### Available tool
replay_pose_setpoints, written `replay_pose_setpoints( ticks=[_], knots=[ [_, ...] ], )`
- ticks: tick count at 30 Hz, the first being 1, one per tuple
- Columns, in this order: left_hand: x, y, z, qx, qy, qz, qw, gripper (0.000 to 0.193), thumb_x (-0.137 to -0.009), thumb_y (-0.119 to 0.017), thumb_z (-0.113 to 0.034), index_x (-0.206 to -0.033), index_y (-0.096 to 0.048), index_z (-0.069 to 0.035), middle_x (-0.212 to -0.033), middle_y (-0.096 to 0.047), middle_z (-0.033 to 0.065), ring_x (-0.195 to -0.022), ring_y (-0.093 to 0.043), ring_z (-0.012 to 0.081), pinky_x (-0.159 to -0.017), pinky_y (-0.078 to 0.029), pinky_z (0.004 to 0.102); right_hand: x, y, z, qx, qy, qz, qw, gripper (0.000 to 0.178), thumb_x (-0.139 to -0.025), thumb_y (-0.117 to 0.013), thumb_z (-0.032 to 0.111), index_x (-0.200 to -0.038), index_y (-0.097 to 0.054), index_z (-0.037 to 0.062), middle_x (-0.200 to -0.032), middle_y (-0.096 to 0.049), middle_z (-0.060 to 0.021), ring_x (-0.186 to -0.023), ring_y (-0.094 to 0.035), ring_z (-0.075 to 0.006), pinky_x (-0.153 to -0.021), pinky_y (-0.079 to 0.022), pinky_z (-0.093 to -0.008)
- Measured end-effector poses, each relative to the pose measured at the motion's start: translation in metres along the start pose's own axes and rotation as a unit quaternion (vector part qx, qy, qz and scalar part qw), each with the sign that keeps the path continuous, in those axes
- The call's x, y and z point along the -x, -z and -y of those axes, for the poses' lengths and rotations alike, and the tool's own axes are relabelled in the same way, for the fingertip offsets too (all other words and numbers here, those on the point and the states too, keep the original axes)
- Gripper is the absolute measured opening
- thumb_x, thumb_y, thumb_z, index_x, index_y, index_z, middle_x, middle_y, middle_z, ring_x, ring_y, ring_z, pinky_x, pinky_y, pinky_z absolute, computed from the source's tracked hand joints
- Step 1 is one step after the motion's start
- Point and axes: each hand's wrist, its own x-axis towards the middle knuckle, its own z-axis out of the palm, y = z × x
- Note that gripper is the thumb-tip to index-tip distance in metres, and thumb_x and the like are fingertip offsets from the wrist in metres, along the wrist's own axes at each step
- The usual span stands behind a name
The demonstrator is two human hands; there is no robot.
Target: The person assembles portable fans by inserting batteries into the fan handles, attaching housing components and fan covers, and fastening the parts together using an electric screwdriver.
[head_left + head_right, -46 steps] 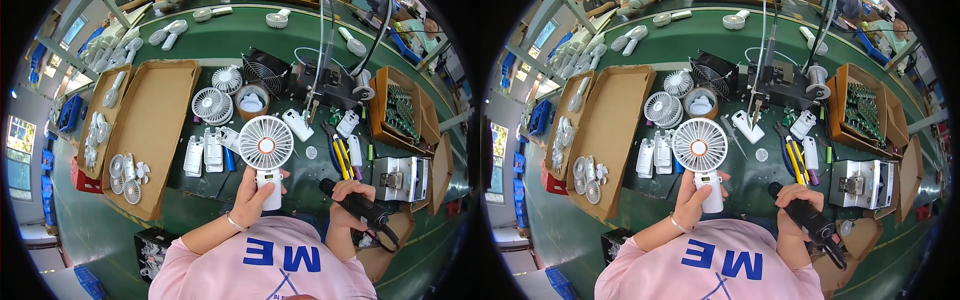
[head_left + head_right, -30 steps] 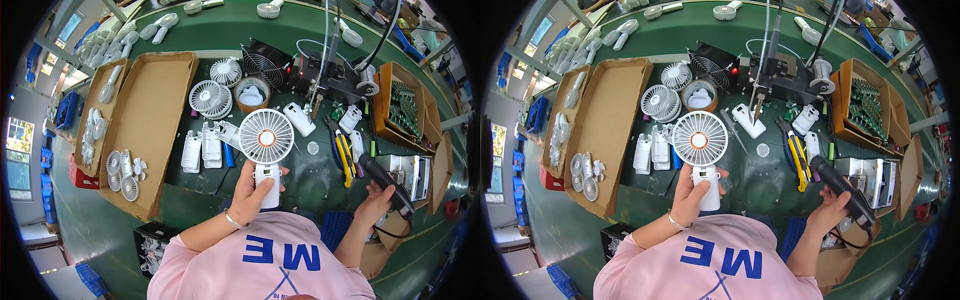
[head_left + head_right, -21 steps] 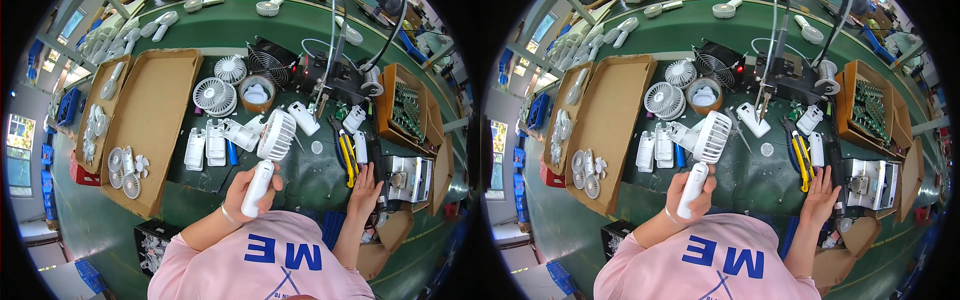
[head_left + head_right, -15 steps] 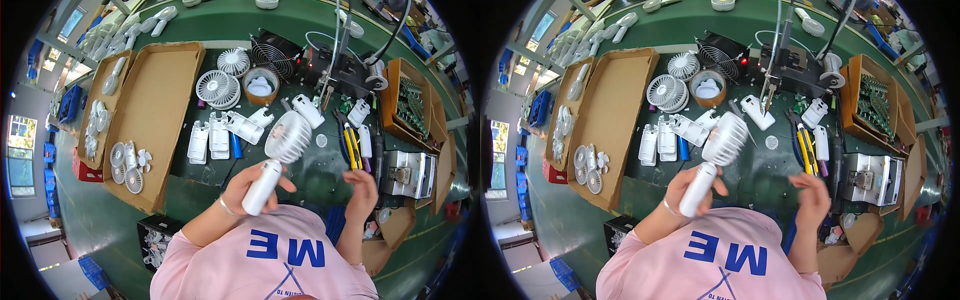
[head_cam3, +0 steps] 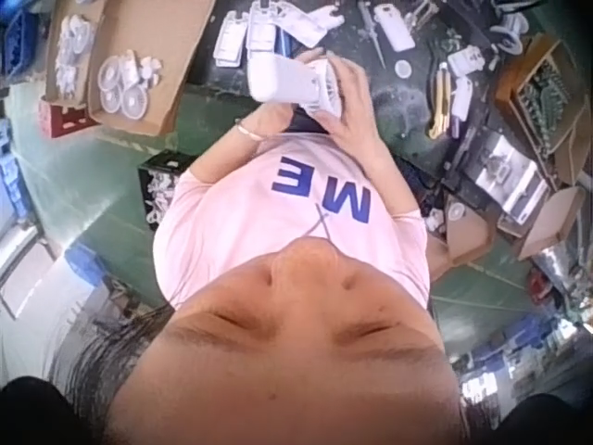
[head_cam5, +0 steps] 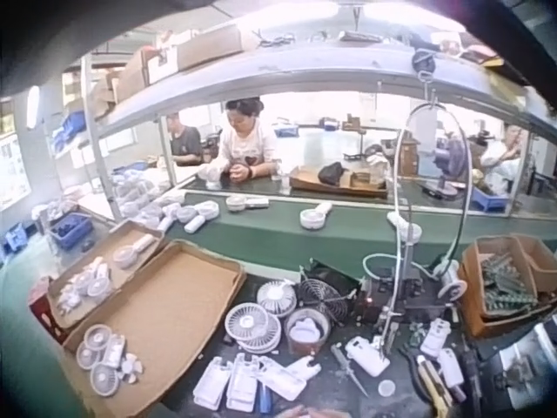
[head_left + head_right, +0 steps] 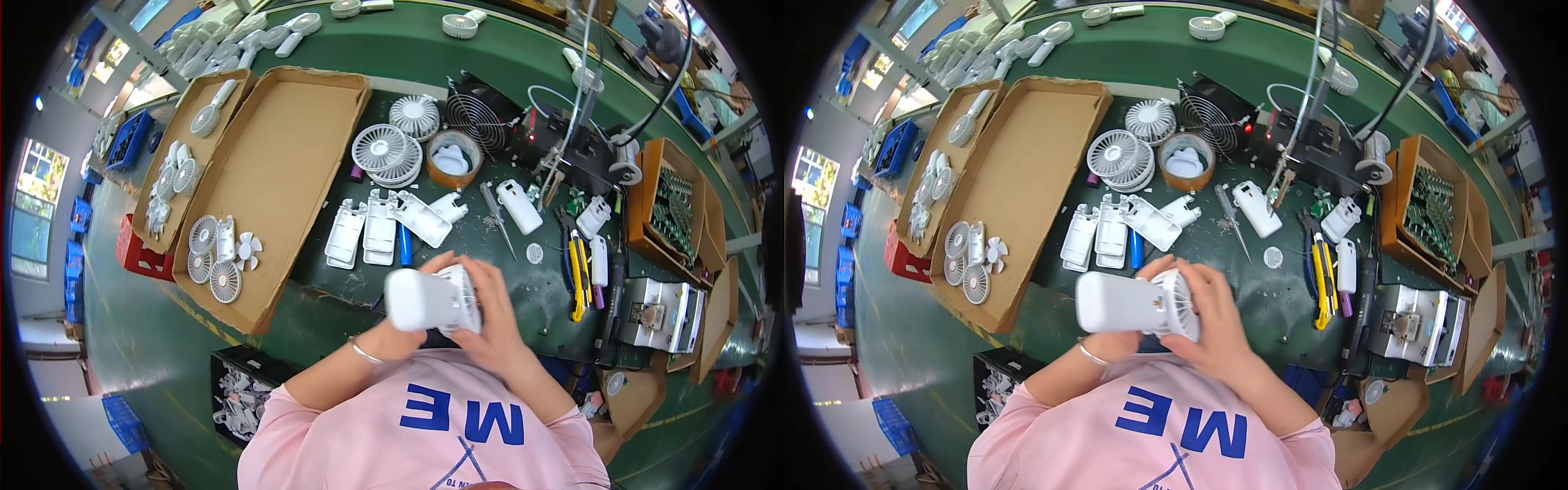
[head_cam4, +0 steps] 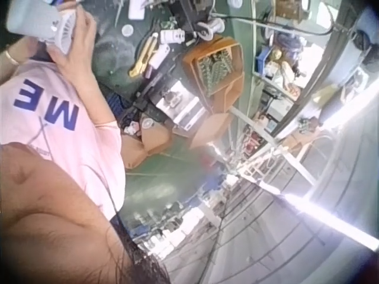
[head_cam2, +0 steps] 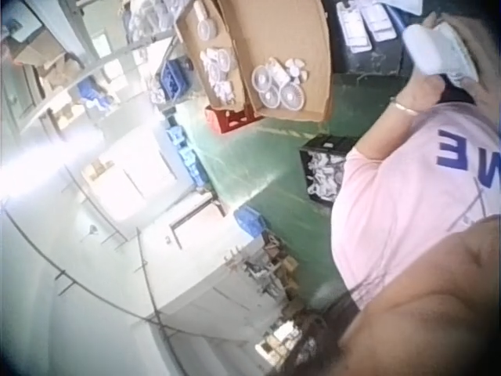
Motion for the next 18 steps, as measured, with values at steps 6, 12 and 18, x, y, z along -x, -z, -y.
replay_pose_setpoints(
  ticks=[6,12,18],
  knots=[
    [0.012,-0.008,0.017,0.018,-0.005,-0.130,0.991,0.121,-0.056,-0.036,-0.092,-0.139,-0.026,-0.005,-0.129,-0.044,0.0096,-0.117,-0.048,0.0203,-0.097,-0.041,0.0350,-0.010,-0.039,0.008,0.100,0.076,-0.051,0.991,0.069,-0.084,-0.057,0.041,-0.136,-0.037,-0.0001,-0.127,-0.040,-0.0223,-0.110,-0.040,-0.0365,-0.094,-0.032,-0.0463],
    [0.035,0.006,0.044,0.161,0.061,-0.128,0.977,0.114,-0.061,-0.029,-0.092,-0.136,-0.034,-0.005,-0.129,-0.045,0.0105,-0.117,-0.049,0.0212,-0.098,-0.041,0.0357,-0.010,-0.048,0.024,0.130,0.080,-0.033,0.988,0.061,-0.072,-0.065,0.032,-0.123,-0.053,0.0009,-0.118,-0.046,-0.0215,-0.106,-0.042,-0.0345,-0.091,-0.035,-0.0455],
    [0.012,0.009,0.024,-0.259,-0.138,-0.259,0.920,0.067,-0.070,-0.077,-0.010,-0.127,-0.041,-0.004,-0.112,-0.052,0.0084,-0.100,-0.052,0.0170,-0.086,-0.044,0.0284,-0.011,-0.019,0.008,0.268,-0.022,-0.145,0.952,0.048,-0.069,-0.066,0.012,-0.117,-0.059,0.0045,-0.119,-0.043,-0.0190,-0.109,-0.042,-0.0357,-0.094,-0.033,-0.0444]
  ],
)
